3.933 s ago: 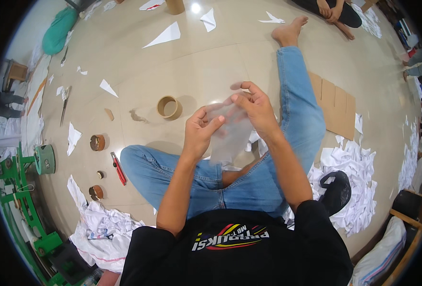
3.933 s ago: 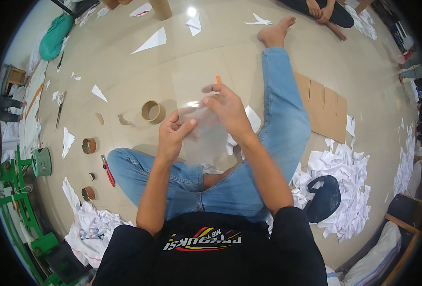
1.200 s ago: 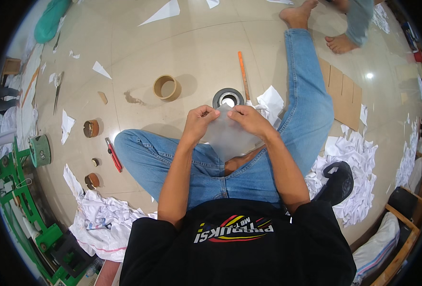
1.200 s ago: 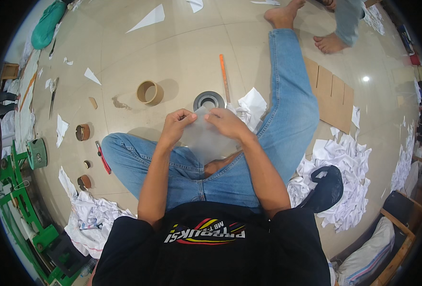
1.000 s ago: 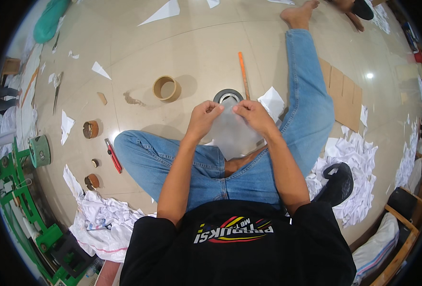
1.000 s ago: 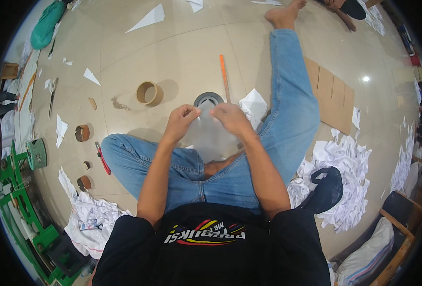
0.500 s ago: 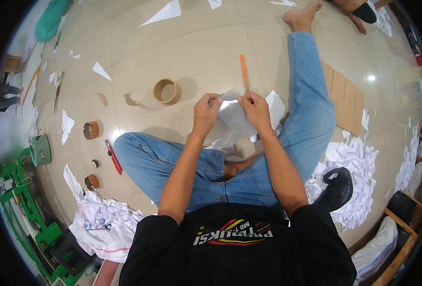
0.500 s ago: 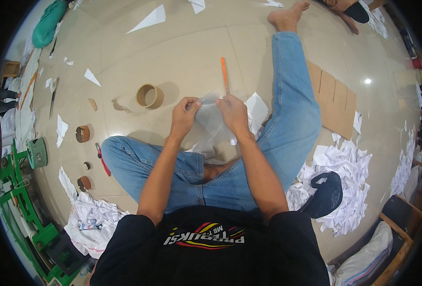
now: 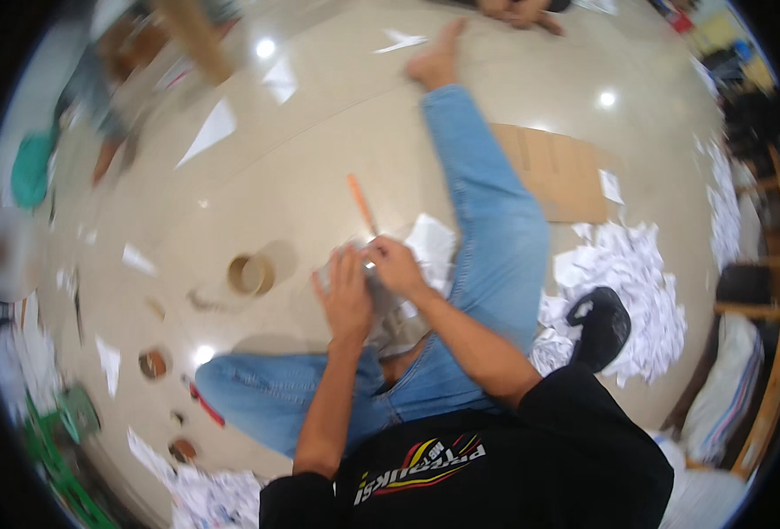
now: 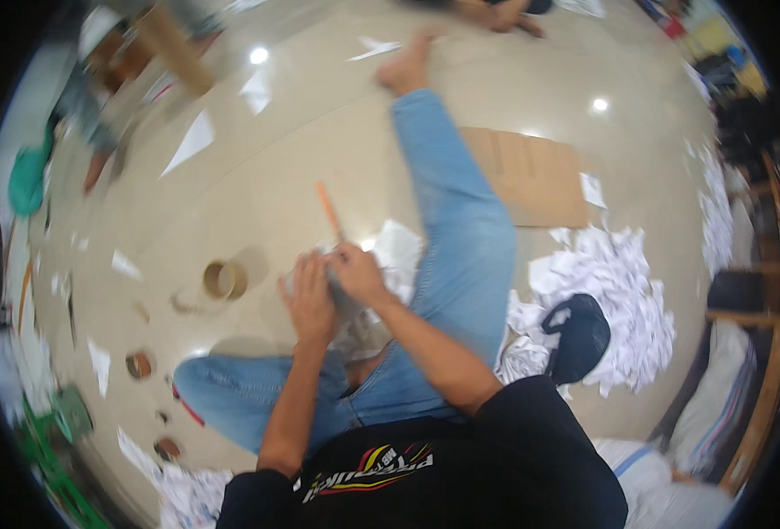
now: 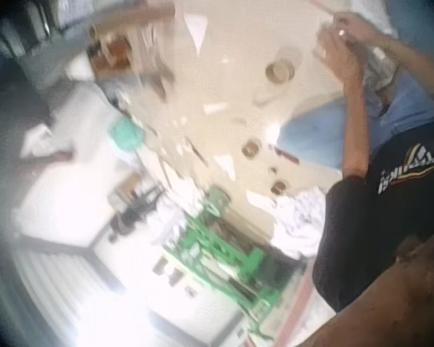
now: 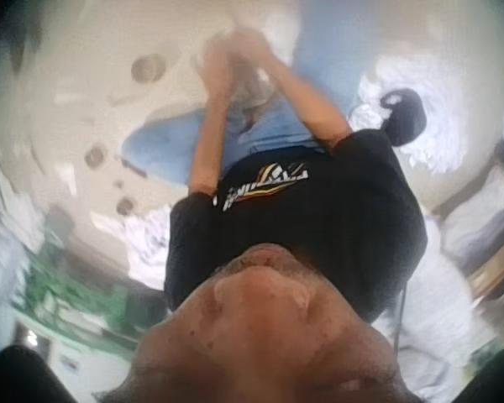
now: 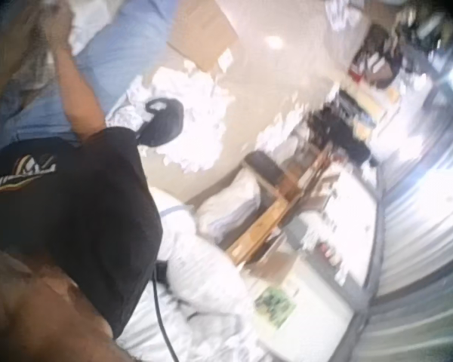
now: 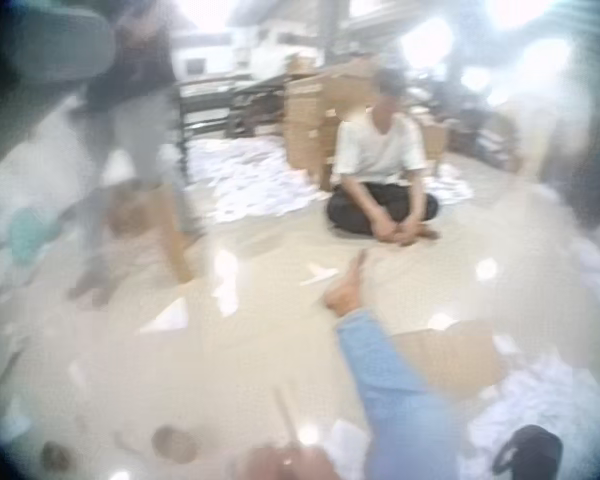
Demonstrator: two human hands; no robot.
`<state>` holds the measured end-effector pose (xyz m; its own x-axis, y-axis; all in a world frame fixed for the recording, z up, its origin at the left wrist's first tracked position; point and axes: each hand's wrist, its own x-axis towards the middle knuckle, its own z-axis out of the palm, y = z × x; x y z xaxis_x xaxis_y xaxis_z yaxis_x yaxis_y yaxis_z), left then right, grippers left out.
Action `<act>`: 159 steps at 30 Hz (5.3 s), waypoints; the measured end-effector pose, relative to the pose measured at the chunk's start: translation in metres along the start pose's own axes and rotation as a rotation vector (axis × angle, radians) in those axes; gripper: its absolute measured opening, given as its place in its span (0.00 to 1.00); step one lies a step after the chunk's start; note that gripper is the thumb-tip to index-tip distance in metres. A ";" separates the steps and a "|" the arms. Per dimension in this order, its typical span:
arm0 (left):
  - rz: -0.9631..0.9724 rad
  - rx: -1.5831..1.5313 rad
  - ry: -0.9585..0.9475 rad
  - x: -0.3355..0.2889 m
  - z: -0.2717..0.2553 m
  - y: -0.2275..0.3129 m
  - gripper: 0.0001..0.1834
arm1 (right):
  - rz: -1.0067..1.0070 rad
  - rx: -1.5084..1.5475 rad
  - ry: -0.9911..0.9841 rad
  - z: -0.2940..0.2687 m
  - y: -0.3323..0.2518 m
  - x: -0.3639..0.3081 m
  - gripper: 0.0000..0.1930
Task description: The person sits on the floor and assembles craft parts by cutting a cardboard tube, fitting a black plastic ring onto it, and wrapping the assembly with clear plastic film. They use a utility knife to cut the tube and film, and a pencil to mark the tube.
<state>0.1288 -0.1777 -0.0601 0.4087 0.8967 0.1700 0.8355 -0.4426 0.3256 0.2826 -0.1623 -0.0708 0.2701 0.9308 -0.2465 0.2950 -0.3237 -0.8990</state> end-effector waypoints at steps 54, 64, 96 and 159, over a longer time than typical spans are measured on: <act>-0.087 -0.368 0.116 -0.001 0.003 -0.012 0.43 | 0.330 0.523 -0.166 -0.009 -0.017 0.003 0.13; 0.015 -0.215 0.145 0.034 0.019 -0.053 0.46 | 0.252 0.405 -0.122 0.005 -0.014 0.037 0.16; -0.134 -0.219 0.019 0.069 -0.007 -0.061 0.49 | 0.277 0.441 -0.142 0.009 -0.034 0.060 0.18; -0.105 -0.180 0.058 0.056 -0.037 -0.066 0.56 | -0.533 -0.802 -0.144 0.021 -0.052 0.025 0.30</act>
<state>0.0829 -0.0982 -0.0376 0.2968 0.9382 0.1779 0.7914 -0.3459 0.5040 0.2553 -0.1183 -0.0382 -0.1787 0.9834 0.0311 0.8974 0.1759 -0.4047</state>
